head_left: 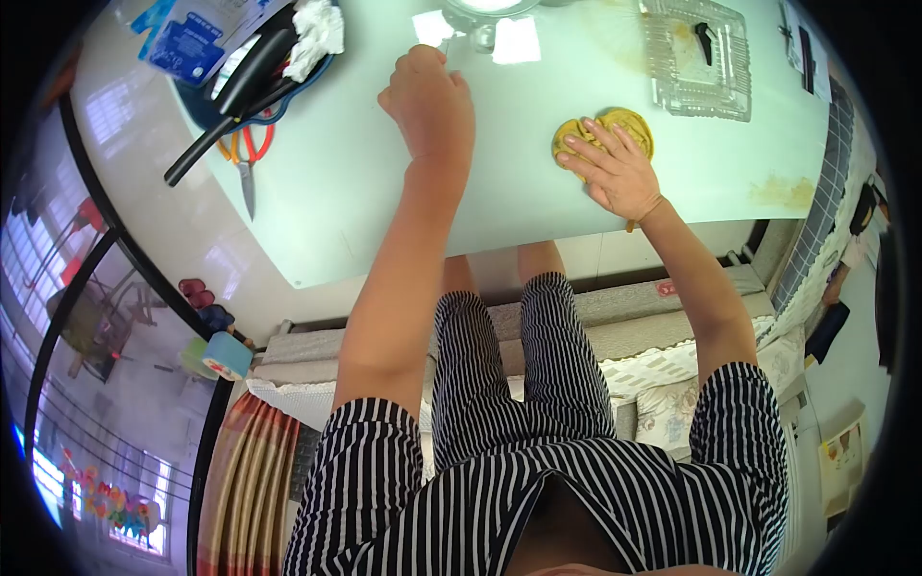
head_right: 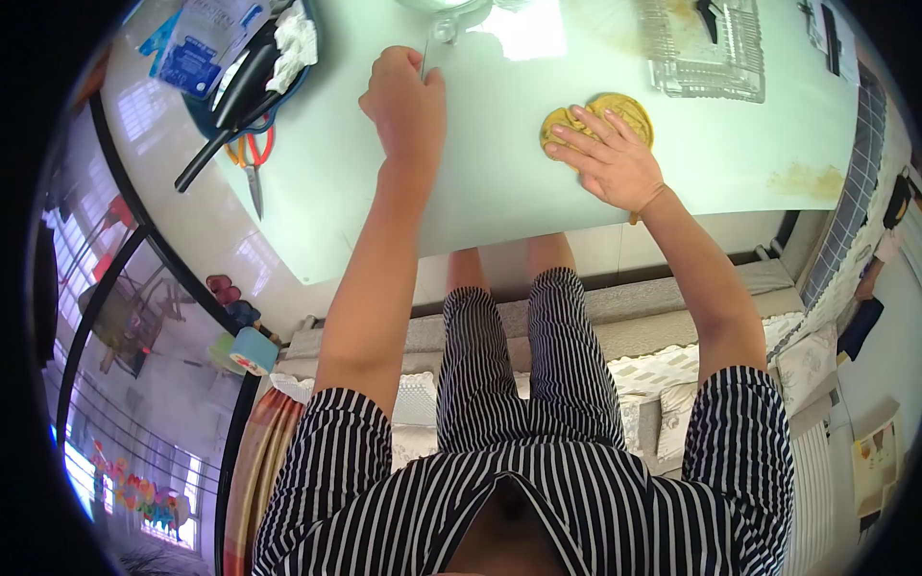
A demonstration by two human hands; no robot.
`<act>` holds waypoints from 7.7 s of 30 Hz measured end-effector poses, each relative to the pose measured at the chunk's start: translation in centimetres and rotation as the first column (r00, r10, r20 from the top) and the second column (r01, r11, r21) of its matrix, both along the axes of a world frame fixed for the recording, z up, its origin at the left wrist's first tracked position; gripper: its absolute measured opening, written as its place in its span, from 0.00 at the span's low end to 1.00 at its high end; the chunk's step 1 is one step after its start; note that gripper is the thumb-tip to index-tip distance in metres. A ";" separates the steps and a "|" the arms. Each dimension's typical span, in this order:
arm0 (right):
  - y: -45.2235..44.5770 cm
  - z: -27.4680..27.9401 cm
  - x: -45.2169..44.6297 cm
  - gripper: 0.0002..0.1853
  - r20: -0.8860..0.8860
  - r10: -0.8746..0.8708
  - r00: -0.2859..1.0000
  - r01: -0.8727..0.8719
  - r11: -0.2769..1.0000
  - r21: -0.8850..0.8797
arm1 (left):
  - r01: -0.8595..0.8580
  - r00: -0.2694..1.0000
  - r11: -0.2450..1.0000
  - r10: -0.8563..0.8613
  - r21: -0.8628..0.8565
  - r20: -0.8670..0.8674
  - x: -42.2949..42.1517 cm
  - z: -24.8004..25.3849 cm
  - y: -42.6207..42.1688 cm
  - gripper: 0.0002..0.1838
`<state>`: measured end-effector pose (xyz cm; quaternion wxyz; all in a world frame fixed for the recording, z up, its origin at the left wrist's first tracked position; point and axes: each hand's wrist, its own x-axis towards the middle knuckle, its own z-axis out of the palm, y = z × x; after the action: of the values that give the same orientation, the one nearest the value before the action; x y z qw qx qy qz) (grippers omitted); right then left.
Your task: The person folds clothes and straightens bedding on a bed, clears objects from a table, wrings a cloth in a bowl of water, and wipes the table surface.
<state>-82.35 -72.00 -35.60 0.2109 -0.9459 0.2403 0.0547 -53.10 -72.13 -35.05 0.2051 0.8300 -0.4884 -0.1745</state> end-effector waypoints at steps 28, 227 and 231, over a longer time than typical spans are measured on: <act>0.6 -0.6 0.5 0.35 0.061 -0.028 0.998 0.035 0.992 -0.117 | -0.454 0.864 0.838 0.497 0.303 -0.078 4.0 2.7 19.4 0.07; 6.6 -0.8 -2.3 0.23 0.149 -0.698 0.700 0.685 0.599 -0.414 | -0.166 0.891 0.980 0.198 0.114 -0.409 14.5 1.8 20.9 0.12; 2.2 -2.7 -12.2 0.22 0.367 -0.877 0.310 0.881 0.121 -0.457 | 0.198 0.980 0.980 -0.198 0.006 0.005 14.1 1.9 19.7 0.12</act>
<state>-94.57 -69.76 -38.34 -0.1004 -0.6321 0.7515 -0.1600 -39.01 -52.45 -33.15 0.1832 0.7783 -0.5687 -0.1931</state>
